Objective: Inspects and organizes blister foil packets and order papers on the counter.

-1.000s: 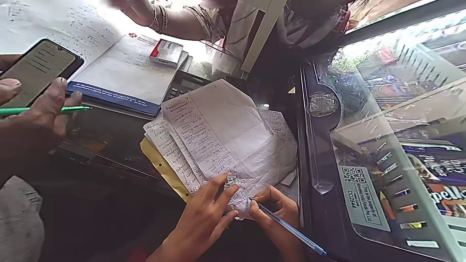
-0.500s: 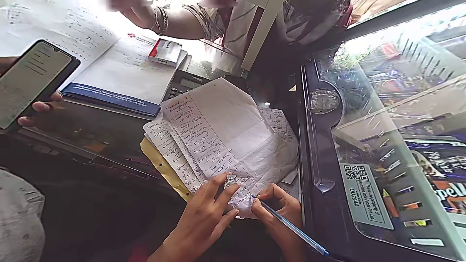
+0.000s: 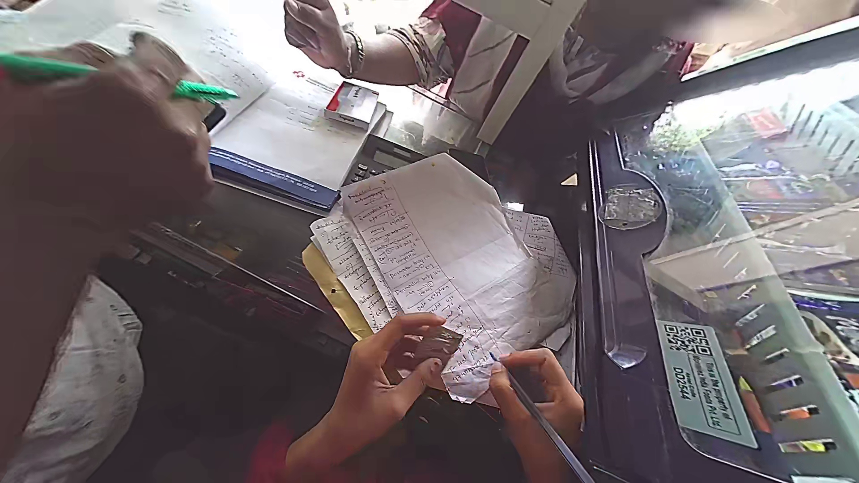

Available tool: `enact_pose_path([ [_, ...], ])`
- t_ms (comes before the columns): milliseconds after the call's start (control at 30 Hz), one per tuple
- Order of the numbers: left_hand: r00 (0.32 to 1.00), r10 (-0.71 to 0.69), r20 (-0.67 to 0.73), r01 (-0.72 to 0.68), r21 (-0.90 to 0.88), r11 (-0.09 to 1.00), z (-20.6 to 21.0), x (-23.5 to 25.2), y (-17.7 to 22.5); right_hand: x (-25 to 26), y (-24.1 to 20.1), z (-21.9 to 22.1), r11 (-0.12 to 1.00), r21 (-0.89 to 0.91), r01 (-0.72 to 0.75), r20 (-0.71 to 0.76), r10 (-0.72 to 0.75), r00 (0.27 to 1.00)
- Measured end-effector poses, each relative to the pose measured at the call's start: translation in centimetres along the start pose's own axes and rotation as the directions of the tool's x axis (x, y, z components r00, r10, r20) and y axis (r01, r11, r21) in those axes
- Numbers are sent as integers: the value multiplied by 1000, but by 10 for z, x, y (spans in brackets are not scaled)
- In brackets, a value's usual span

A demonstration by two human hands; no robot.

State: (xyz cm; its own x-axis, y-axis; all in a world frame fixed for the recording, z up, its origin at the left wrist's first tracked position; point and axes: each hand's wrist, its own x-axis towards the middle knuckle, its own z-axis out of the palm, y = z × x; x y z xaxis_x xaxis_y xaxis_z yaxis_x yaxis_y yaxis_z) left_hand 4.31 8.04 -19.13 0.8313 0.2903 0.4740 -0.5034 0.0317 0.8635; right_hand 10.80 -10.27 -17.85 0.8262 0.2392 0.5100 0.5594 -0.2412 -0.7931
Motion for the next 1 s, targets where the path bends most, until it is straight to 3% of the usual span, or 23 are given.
enact_pose_path([
  [67, 999, -42, 0, 42, -95, 995, 4, 0, 9, -2, -7, -2, 994, 56, 92, 88, -97, 991],
  [167, 1000, -11, 7, 11, -91, 996, 11, -1, 17, 1, -22, -6, 978, 68, 195, 132, -203, 970],
  [333, 997, 73, -39, -74, -34, 997, 23, -5, 22, 8, -41, 1, 975, 167, 148, 114, -168, 979],
  [433, 995, 87, -40, -91, -92, 992, 25, -10, 23, 11, -46, 0, 966, 222, 130, 107, -157, 982],
  [600, 996, -44, 78, 79, -531, 843, 22, -10, 20, 15, -45, -4, 914, 395, 94, 137, -160, 978],
  [800, 952, -38, 304, 190, -486, 853, 24, -9, 23, 14, -50, -7, 863, 496, 99, 179, -213, 960],
  [900, 979, 16, 205, 91, -502, 860, 30, -8, 26, 12, -57, -12, 880, 460, 120, 207, -238, 949],
  [1000, 997, 55, 48, -31, -400, 916, 34, -7, 30, 7, -61, -13, 905, 394, 159, 166, -241, 956],
])
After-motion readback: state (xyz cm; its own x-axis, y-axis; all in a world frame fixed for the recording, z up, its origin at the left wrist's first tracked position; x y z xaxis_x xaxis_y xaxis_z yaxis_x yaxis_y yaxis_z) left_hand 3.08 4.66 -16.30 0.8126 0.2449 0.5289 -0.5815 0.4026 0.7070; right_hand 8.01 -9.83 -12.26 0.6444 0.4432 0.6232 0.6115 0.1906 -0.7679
